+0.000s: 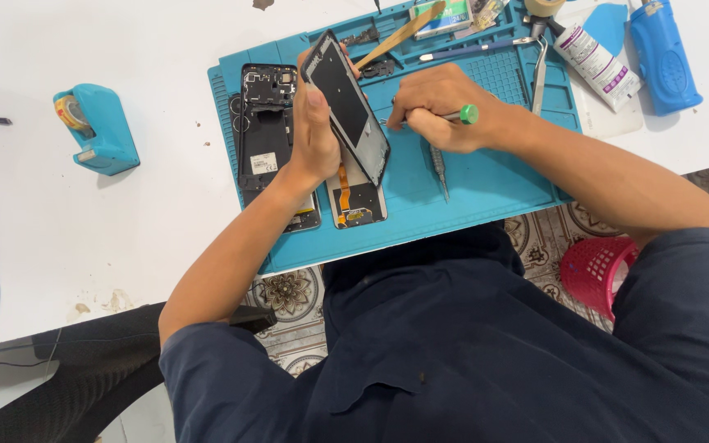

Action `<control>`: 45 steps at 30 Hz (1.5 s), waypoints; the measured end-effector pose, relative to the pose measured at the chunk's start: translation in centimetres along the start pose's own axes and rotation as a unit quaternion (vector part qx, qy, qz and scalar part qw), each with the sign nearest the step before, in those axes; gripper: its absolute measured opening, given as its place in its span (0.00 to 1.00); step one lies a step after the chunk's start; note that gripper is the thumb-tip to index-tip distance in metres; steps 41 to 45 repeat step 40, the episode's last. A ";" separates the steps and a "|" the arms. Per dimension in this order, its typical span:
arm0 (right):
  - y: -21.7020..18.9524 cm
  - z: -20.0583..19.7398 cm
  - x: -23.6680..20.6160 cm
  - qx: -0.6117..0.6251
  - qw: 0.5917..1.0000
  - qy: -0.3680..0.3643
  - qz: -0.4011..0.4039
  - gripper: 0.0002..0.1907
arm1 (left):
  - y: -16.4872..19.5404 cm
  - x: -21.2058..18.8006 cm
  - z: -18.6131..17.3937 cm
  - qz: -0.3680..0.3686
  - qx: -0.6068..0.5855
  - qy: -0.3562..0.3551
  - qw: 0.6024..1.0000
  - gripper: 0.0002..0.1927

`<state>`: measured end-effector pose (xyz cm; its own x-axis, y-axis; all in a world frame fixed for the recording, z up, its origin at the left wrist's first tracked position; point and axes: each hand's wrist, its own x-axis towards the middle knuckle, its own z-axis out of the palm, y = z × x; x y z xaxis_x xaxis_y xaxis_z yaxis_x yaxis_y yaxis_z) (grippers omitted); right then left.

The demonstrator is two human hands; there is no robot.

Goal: The person disassembles a smartphone by removing the back cover, unscrewing internal components, and detaching the battery and display assembly. The person uses a screwdriver and a plastic pry tool to separate parts and places removed components on the workbench.

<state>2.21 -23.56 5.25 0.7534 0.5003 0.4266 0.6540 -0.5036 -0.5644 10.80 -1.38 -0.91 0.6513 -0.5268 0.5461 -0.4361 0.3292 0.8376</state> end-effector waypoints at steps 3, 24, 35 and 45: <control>-0.1 0.1 0.0 0.009 1.000 -0.012 0.018 0.12 | 0.0 -0.1 0.0 -0.005 -0.013 -0.001 1.000 0.39; -0.5 0.0 0.4 0.037 0.997 -0.050 0.043 0.11 | -0.2 0.1 0.1 0.011 0.002 -0.002 1.000 0.39; -0.4 0.6 0.4 0.038 0.997 -0.042 0.049 0.11 | 0.0 0.1 0.1 0.007 -0.008 -0.011 1.000 0.39; -0.4 0.7 0.2 0.034 0.998 -0.024 0.052 0.11 | -0.1 0.2 -0.2 0.003 -0.012 -0.013 1.000 0.40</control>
